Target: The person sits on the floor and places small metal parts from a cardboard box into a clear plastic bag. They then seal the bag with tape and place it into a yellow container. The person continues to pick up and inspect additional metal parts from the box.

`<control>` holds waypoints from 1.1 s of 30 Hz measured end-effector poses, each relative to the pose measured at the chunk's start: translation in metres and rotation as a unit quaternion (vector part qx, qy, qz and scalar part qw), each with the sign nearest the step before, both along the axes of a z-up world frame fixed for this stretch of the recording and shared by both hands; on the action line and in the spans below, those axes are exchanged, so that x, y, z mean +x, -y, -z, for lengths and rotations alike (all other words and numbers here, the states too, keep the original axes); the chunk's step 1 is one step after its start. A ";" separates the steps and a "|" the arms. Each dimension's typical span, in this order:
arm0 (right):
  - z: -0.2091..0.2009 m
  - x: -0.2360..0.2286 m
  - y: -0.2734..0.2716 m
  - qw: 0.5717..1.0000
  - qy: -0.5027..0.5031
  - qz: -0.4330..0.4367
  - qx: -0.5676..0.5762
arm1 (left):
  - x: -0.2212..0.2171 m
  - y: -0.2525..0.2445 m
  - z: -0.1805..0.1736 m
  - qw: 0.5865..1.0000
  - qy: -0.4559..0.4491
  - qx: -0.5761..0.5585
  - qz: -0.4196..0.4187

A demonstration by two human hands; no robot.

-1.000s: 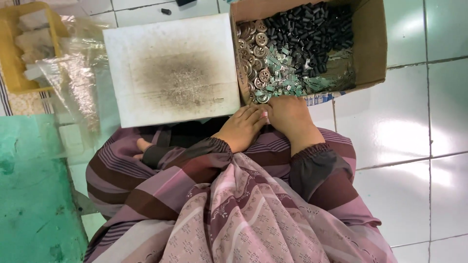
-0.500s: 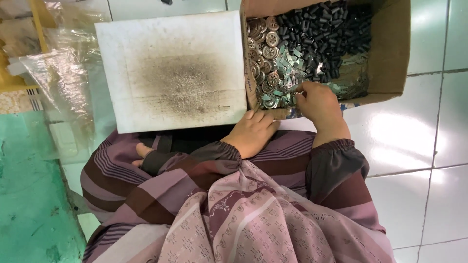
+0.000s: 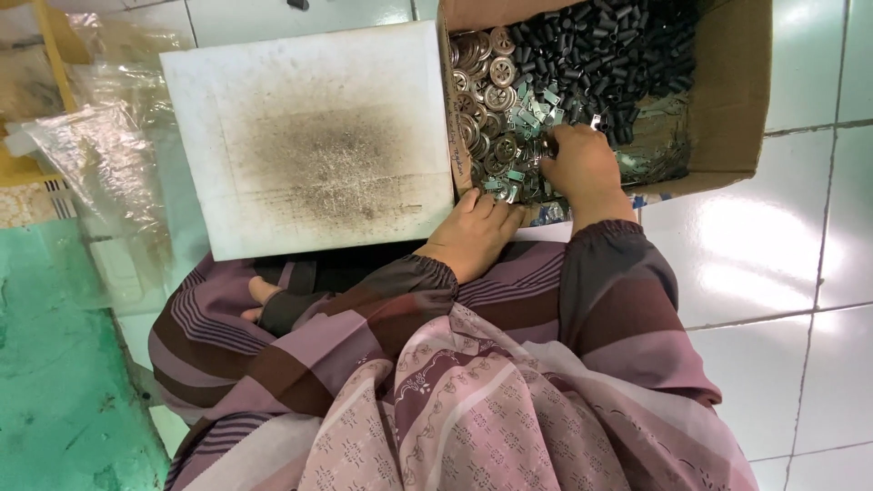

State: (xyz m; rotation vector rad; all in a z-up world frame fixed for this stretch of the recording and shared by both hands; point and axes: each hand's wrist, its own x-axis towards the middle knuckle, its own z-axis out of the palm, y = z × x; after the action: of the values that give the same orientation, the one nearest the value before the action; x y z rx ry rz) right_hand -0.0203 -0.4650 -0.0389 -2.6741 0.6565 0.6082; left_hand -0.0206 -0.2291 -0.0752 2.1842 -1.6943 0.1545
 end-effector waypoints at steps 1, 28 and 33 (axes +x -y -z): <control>-0.008 0.005 -0.003 1.000 0.002 0.000 0.000 | 0.002 0.001 -0.006 1.000 0.002 0.000 0.000; 0.012 0.002 0.005 0.993 -0.001 0.052 0.109 | 0.026 0.056 -0.056 0.894 -0.235 0.381 -0.030; 0.024 -0.006 0.021 0.961 0.121 0.145 0.201 | 0.032 0.052 -0.046 0.904 -0.402 0.118 -0.084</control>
State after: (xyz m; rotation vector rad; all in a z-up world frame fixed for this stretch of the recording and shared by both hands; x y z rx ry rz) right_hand -0.0266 -0.4856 -0.0634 -2.1749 0.7444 0.2900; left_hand 0.0111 -0.2809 -0.0289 2.0975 -1.0829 -0.8368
